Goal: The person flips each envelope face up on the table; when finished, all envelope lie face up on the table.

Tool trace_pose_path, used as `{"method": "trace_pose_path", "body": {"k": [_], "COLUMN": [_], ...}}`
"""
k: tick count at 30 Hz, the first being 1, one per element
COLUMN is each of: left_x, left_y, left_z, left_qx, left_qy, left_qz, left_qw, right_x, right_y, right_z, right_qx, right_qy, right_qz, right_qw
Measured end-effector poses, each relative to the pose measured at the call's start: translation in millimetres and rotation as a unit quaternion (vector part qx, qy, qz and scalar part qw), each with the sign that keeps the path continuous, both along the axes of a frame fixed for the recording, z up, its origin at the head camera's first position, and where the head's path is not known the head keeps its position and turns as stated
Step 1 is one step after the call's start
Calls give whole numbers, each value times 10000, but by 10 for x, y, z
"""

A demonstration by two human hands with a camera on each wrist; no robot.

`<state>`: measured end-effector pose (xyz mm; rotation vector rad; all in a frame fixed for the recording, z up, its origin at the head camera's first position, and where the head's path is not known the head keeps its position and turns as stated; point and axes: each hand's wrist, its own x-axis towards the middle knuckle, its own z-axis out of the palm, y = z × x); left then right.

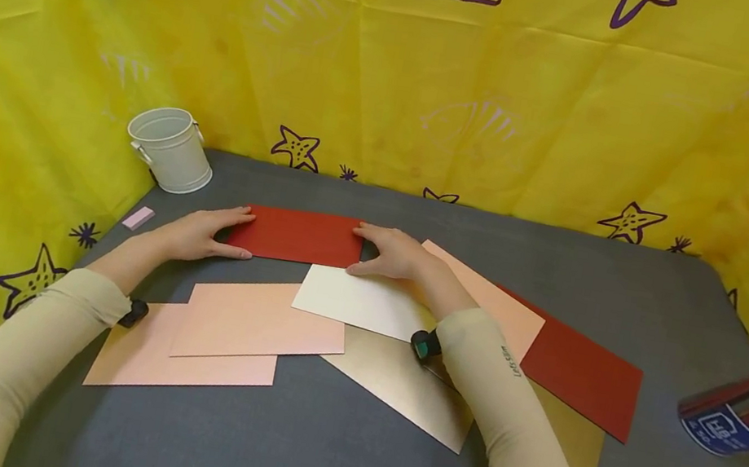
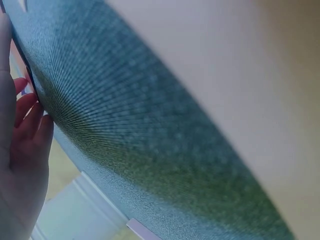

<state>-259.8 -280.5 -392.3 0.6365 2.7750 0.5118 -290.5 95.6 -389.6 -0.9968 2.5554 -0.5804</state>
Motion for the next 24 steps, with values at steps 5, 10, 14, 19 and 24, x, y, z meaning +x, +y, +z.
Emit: {"method": "trace_pose_path", "body": {"k": [5,10,14,19,24], "left_x": [-7,10,41,71,86], "left_y": [-4,-11,-15,4,52], "left_z": [-6,13,46,91,161], "left_qx": [-68,67,713,1563,2557], "left_qy": [94,361,883,1379,984], "left_qz": [-76,-233,-318,3,1006], "left_qw": [9999,9991,9930,9780,9565], "right_x": [-11,-13,-3,9,-11], "right_y": [13,41,74,112,99], "right_z": [18,48,78,104,130], "right_qx": [220,-131,-596,-1322,-2155], "right_qy": [439,663,851,1224,1864], "right_qz": [188,294,257,52,-182], "right_qw": [9986,9973,9943,9836,9584]}}
